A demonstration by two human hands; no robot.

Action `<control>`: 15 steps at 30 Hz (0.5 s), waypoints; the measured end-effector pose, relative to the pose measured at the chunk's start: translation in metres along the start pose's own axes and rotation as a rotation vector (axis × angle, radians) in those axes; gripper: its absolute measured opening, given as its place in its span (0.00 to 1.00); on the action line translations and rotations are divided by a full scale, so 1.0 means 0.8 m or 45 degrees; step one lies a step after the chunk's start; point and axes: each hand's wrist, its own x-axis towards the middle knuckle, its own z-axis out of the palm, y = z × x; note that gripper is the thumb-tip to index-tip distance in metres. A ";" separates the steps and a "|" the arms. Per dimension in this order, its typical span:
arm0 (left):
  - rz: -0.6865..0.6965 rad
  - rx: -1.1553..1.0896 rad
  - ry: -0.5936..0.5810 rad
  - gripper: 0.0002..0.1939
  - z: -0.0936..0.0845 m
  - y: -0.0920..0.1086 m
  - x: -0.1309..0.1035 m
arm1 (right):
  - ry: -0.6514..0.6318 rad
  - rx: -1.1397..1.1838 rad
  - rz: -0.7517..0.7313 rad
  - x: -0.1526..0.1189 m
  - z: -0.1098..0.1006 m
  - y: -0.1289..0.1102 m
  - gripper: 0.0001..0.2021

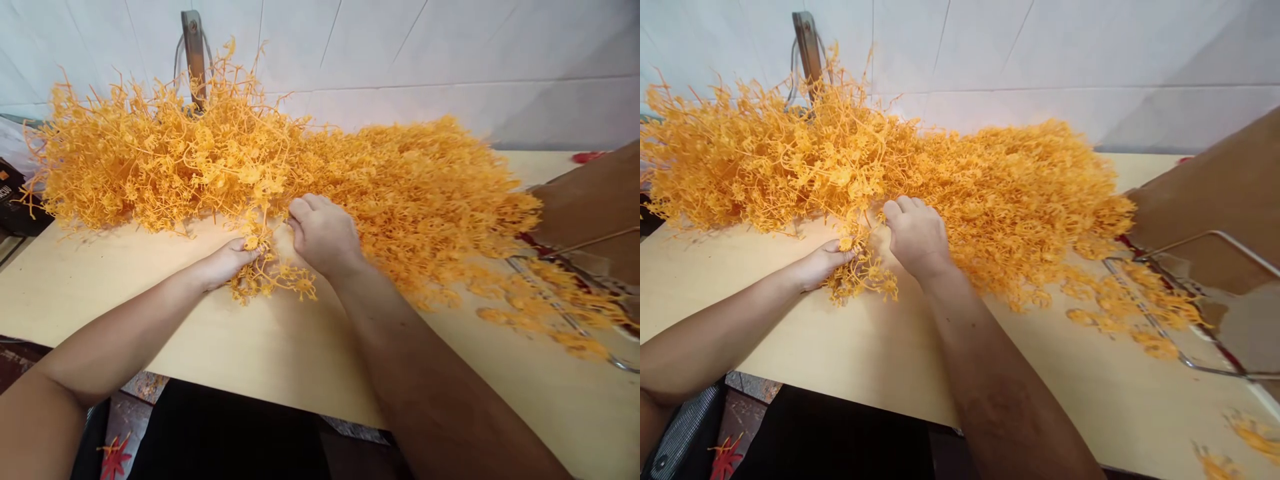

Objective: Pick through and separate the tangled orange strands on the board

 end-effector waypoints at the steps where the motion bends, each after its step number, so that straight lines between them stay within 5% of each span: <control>1: 0.003 -0.001 0.010 0.12 0.001 0.000 0.000 | 0.007 -0.035 -0.020 0.002 0.002 -0.001 0.06; 3: 0.004 0.033 0.000 0.11 0.001 0.000 -0.002 | 0.016 -0.036 0.010 0.004 0.005 0.007 0.05; 8: -0.057 0.328 -0.155 0.10 -0.002 -0.004 -0.016 | 0.173 0.038 0.535 -0.007 -0.011 0.067 0.10; 12: 0.002 0.234 0.073 0.10 0.000 -0.004 -0.011 | 0.442 0.344 0.653 -0.014 -0.019 0.086 0.09; 15: 0.000 0.293 0.153 0.06 0.008 -0.003 -0.004 | 0.440 0.460 0.691 -0.013 -0.009 0.083 0.09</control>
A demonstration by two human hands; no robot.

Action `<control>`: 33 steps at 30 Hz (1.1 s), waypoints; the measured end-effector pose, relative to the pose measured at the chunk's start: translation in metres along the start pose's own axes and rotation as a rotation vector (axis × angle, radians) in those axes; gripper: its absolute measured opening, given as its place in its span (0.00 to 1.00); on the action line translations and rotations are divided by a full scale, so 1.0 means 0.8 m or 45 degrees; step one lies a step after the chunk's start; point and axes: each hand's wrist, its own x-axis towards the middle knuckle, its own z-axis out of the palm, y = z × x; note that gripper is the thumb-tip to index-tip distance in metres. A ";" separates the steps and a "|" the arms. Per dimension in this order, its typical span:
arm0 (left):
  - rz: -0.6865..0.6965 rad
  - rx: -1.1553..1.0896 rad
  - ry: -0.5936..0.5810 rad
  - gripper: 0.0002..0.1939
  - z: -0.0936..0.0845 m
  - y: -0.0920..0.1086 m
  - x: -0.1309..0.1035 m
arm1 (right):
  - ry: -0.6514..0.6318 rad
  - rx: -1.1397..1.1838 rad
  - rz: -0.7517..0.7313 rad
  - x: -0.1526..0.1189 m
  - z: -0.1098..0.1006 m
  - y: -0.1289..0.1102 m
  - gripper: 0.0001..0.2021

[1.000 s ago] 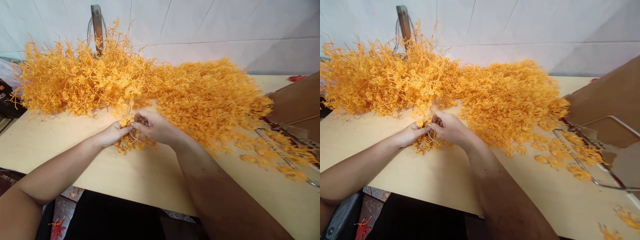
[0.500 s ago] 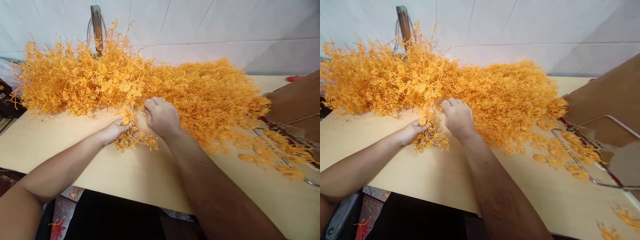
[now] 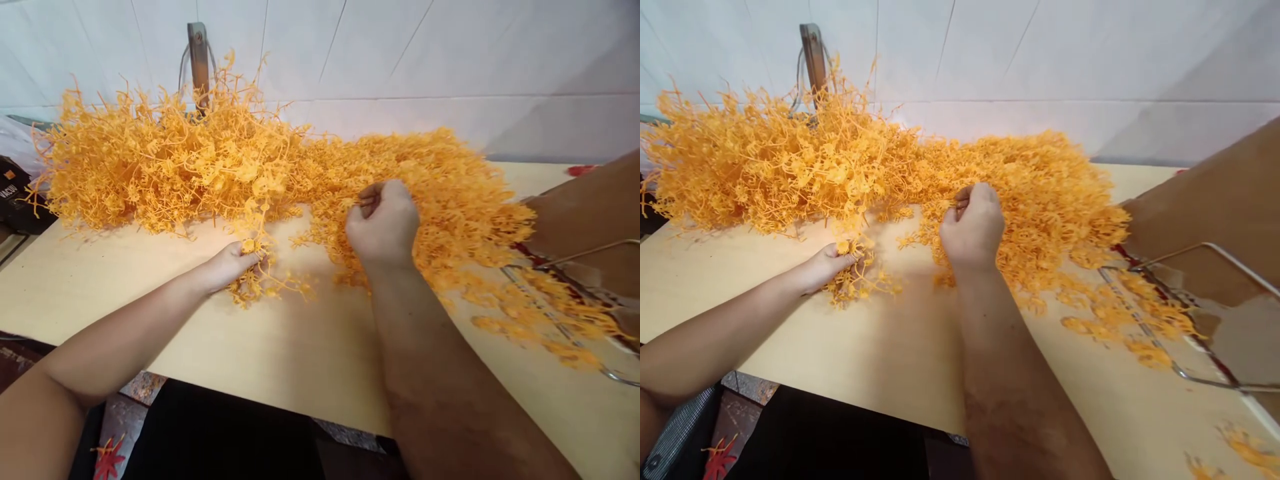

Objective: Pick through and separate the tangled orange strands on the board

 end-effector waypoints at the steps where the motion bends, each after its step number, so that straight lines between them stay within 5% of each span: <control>1: 0.003 0.040 0.009 0.06 0.004 0.001 0.000 | -0.004 -0.018 0.004 -0.001 0.003 0.003 0.09; 6: 0.005 0.291 0.115 0.06 0.015 -0.002 0.000 | 0.027 -0.215 -0.115 -0.004 0.006 0.007 0.15; 12: 0.025 0.614 0.226 0.11 0.012 0.003 -0.001 | -0.039 -0.170 -0.393 -0.023 0.009 -0.047 0.17; 15: -0.003 0.667 0.256 0.14 0.011 0.008 -0.004 | -0.109 -0.188 -0.295 -0.022 0.008 -0.047 0.12; 18: -0.009 0.663 0.282 0.14 0.011 0.009 -0.003 | 0.001 -0.298 -0.138 -0.013 0.003 -0.029 0.09; 22: 0.019 0.720 0.268 0.14 0.010 0.006 -0.001 | 0.116 -0.360 -0.221 -0.012 0.000 -0.029 0.06; 29: 0.215 1.152 0.216 0.09 0.013 0.005 -0.001 | -0.421 -0.022 -0.641 -0.067 0.022 -0.104 0.12; 33: 0.237 1.347 0.156 0.11 0.016 0.010 -0.005 | -0.642 0.030 -0.494 -0.082 0.029 -0.117 0.10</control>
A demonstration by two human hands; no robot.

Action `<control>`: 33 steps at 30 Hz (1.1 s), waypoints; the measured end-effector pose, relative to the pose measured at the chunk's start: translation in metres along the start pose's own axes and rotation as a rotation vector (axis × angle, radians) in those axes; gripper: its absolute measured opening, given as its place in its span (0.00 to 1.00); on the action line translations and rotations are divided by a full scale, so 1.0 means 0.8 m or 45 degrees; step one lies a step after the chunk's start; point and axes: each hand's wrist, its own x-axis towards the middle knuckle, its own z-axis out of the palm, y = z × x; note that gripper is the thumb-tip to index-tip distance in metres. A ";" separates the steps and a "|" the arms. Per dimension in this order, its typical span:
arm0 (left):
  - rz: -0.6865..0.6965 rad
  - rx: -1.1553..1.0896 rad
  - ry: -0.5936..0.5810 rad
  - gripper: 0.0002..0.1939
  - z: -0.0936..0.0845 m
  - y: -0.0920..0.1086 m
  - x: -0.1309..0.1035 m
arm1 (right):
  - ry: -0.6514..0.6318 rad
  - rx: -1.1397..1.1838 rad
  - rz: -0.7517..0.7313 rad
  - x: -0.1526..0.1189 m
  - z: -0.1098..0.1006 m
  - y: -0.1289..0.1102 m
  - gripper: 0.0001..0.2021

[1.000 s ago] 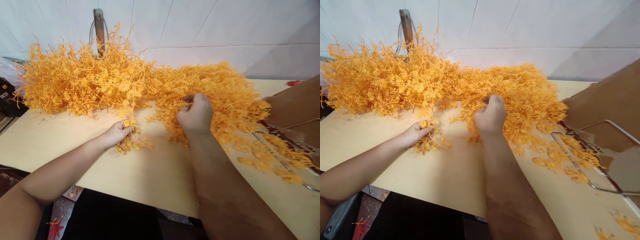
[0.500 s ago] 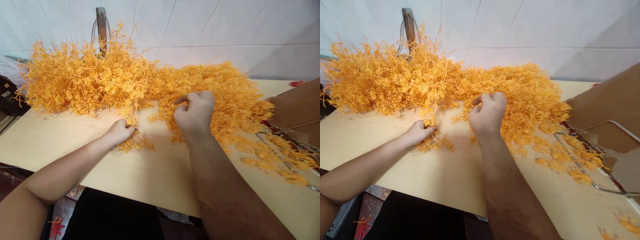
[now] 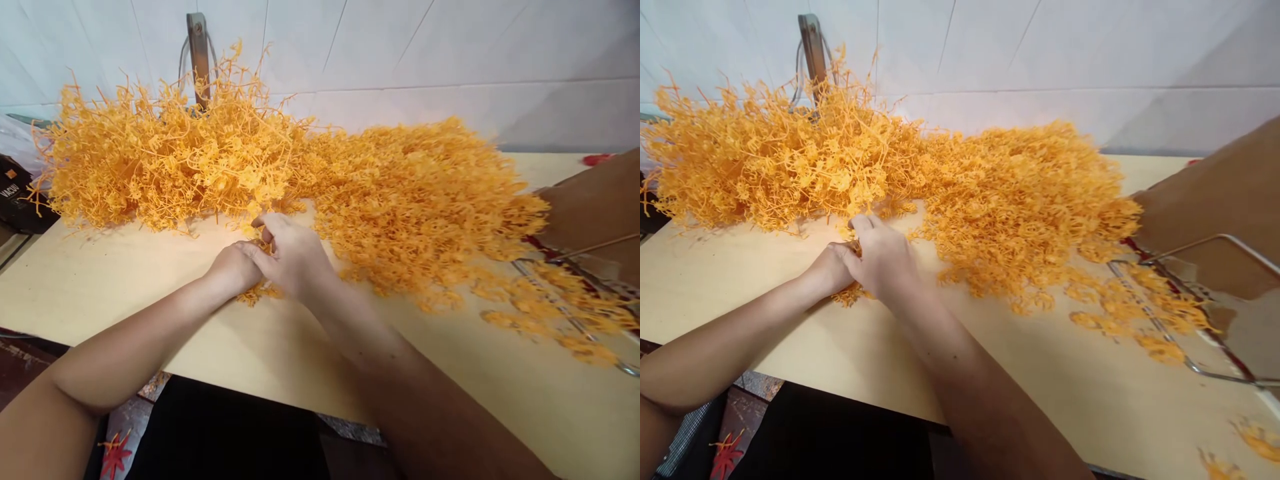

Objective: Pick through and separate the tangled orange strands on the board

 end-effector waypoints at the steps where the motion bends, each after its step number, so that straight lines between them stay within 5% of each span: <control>1: -0.009 -0.006 -0.014 0.12 -0.001 0.000 -0.001 | -0.013 0.063 0.045 0.000 0.001 0.002 0.07; 11: 0.082 -0.055 0.014 0.10 0.000 -0.009 -0.004 | 0.355 0.753 0.447 0.014 -0.011 0.042 0.06; 22: 0.146 -0.185 -0.036 0.09 0.001 -0.016 -0.002 | 0.333 0.713 0.493 0.016 -0.018 0.051 0.10; 28: 0.133 -0.182 -0.100 0.07 -0.001 -0.015 -0.007 | 0.737 0.853 0.744 0.024 -0.038 0.097 0.12; 30: 0.108 -0.387 -0.065 0.09 0.001 -0.016 -0.006 | 0.640 0.892 0.776 0.024 -0.040 0.098 0.12; 33: -0.030 -0.848 -0.057 0.10 0.002 -0.016 -0.004 | 0.168 0.882 0.608 0.019 -0.038 0.080 0.09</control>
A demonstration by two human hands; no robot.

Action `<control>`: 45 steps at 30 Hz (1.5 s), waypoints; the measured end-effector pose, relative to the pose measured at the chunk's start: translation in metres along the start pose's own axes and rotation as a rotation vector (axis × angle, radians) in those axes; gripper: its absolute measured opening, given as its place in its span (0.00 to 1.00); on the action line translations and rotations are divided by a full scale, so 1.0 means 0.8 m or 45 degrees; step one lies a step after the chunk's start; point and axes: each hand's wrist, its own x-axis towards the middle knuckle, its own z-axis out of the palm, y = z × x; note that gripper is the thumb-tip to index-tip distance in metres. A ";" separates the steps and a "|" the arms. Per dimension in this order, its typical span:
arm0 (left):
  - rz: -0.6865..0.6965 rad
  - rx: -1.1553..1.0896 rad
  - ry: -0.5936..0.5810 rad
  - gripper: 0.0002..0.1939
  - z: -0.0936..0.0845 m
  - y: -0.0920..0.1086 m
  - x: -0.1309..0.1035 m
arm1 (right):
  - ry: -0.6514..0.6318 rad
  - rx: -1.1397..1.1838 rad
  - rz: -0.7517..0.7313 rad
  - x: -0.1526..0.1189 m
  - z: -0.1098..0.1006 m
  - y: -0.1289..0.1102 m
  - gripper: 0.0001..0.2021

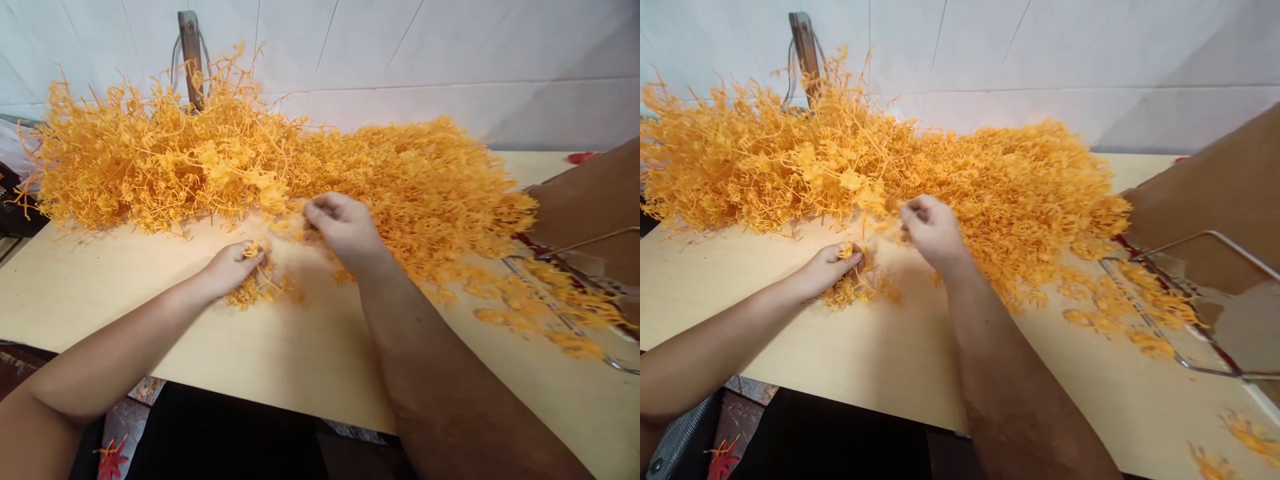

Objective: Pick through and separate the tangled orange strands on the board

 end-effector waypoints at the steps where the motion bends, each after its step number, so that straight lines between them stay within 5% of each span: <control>1: -0.061 -0.153 0.011 0.10 0.000 0.002 0.001 | -0.200 -0.060 -0.021 -0.005 0.005 -0.004 0.08; 3: -0.160 -0.407 0.050 0.09 -0.001 0.006 0.001 | -0.529 -0.182 -0.056 -0.014 0.011 -0.010 0.07; 6: -0.166 -0.673 0.127 0.08 -0.002 0.012 0.002 | -0.742 -0.325 -0.122 -0.019 0.011 -0.014 0.08; 13: -0.077 -0.878 0.135 0.14 -0.004 0.009 0.002 | -0.886 -0.476 -0.265 -0.026 0.019 -0.012 0.08; 17: -0.065 -0.895 0.097 0.14 -0.002 0.011 0.002 | -0.814 -0.731 -0.343 -0.036 0.033 -0.013 0.06; 22: -0.126 -0.894 0.193 0.13 0.000 0.013 0.005 | -0.679 -0.935 -0.388 -0.044 0.045 -0.015 0.06; 32: -0.297 -0.905 0.328 0.06 -0.005 0.013 0.009 | -0.743 -0.899 -0.602 -0.049 0.048 -0.026 0.12; 38: -0.197 -0.887 0.589 0.03 -0.019 0.005 0.024 | -1.296 -0.419 -0.704 -0.075 0.058 -0.061 0.13; 40: -0.139 -0.819 0.457 0.06 -0.023 0.001 0.025 | -1.179 -0.330 -0.631 -0.073 0.053 -0.062 0.11; 45: -0.051 -0.626 0.084 0.10 -0.023 -0.001 0.016 | -0.417 0.062 -0.020 -0.031 0.021 -0.033 0.03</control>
